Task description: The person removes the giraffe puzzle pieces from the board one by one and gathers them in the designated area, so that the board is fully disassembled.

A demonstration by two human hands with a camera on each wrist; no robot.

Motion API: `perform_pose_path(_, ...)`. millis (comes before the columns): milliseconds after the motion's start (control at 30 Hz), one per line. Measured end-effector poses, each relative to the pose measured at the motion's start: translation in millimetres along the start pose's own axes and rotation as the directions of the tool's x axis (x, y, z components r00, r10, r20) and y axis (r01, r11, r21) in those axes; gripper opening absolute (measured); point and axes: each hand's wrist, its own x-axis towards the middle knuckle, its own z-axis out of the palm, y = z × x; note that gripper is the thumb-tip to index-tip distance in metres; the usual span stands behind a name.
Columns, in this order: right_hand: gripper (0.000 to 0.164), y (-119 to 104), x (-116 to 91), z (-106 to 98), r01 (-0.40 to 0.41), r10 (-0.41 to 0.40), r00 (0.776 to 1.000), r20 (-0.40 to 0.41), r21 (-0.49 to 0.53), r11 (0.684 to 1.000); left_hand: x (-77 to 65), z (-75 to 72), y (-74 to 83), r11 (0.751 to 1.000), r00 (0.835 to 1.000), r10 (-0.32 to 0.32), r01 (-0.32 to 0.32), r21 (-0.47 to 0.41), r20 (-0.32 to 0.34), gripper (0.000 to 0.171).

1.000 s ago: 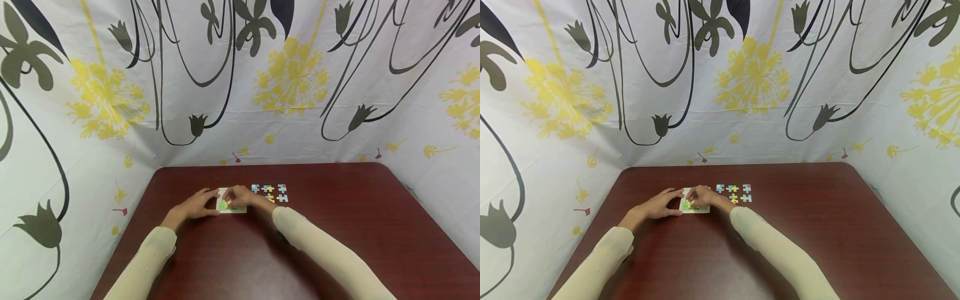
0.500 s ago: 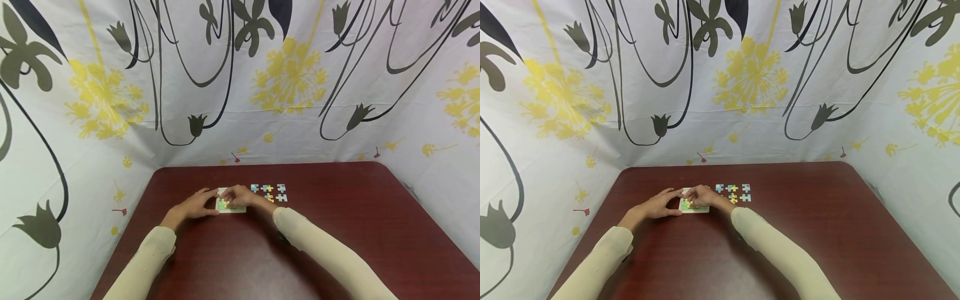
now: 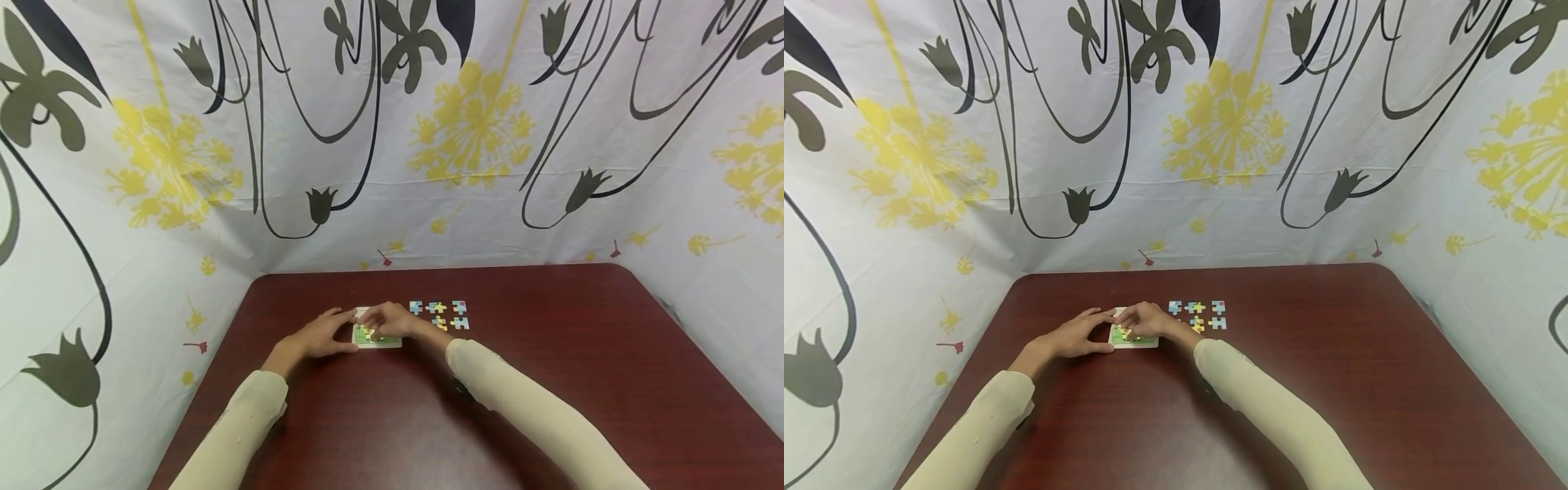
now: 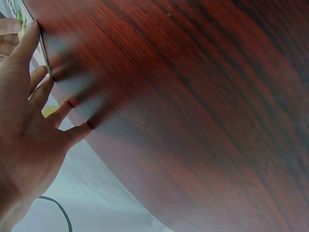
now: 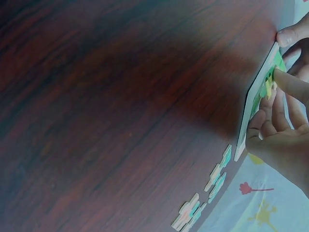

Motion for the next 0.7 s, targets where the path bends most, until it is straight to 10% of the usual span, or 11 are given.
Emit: perform_pose_path(700, 0.019, 10.6, 2.6, 5.4, 0.081, -0.082, 0.991, -0.110, -0.014, 0.997, -1.7, -1.8, 4.0, 1.000, 1.000, -0.002, 0.002, -0.017, -0.001, 0.085)
